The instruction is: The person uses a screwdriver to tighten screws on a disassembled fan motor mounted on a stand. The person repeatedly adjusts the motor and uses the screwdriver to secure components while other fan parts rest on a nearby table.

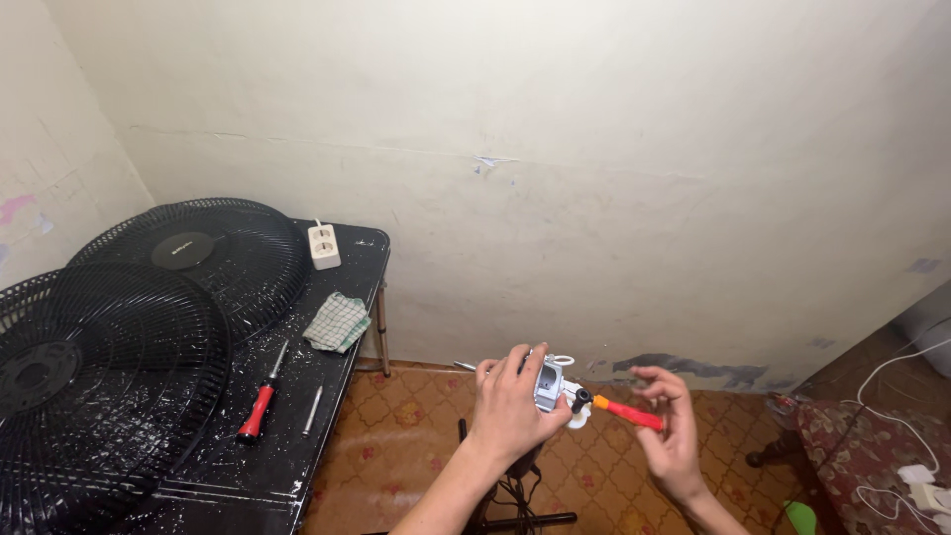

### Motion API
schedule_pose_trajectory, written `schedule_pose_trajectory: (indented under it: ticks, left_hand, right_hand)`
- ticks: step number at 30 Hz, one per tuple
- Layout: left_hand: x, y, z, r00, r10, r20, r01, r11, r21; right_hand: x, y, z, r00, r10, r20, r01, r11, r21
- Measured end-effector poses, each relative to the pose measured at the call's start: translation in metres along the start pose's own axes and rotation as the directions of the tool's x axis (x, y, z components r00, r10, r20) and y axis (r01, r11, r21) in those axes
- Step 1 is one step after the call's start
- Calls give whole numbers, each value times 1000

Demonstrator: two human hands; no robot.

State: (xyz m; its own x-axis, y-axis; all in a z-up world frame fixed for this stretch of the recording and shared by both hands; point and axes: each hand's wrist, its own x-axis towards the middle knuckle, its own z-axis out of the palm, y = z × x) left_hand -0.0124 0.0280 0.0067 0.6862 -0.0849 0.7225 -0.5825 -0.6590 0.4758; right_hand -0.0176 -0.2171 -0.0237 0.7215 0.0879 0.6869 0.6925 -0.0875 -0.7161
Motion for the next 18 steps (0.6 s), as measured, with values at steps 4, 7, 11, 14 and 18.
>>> schedule_pose_trajectory:
  ticks: [4, 7, 11, 14, 18]
  left_hand:
    - [-1, 1, 2, 1000, -1, -11, 1, 1000, 4]
    - [-2, 3, 3, 1000, -10, -4, 10, 1000, 4]
    - [-2, 3, 1, 1000, -17, 15, 17, 999, 29]
    - [-1, 1, -1, 999, -22, 46, 20, 999, 45]
    - [2, 0, -5, 995, -38, 95, 33, 998, 49]
  right_hand:
    - [2, 13, -5, 990, 111, -90, -45, 842, 538]
    - [-3, 15, -3, 961, 237, -142, -88, 750, 656]
    - [-16, 22, 18, 915, 303, -268, -113, 828, 549]
    - [-20, 25, 17, 960, 209, -184, -71, 823, 564]
    - [-21, 25, 12, 966, 243, -91, -151, 813, 562]
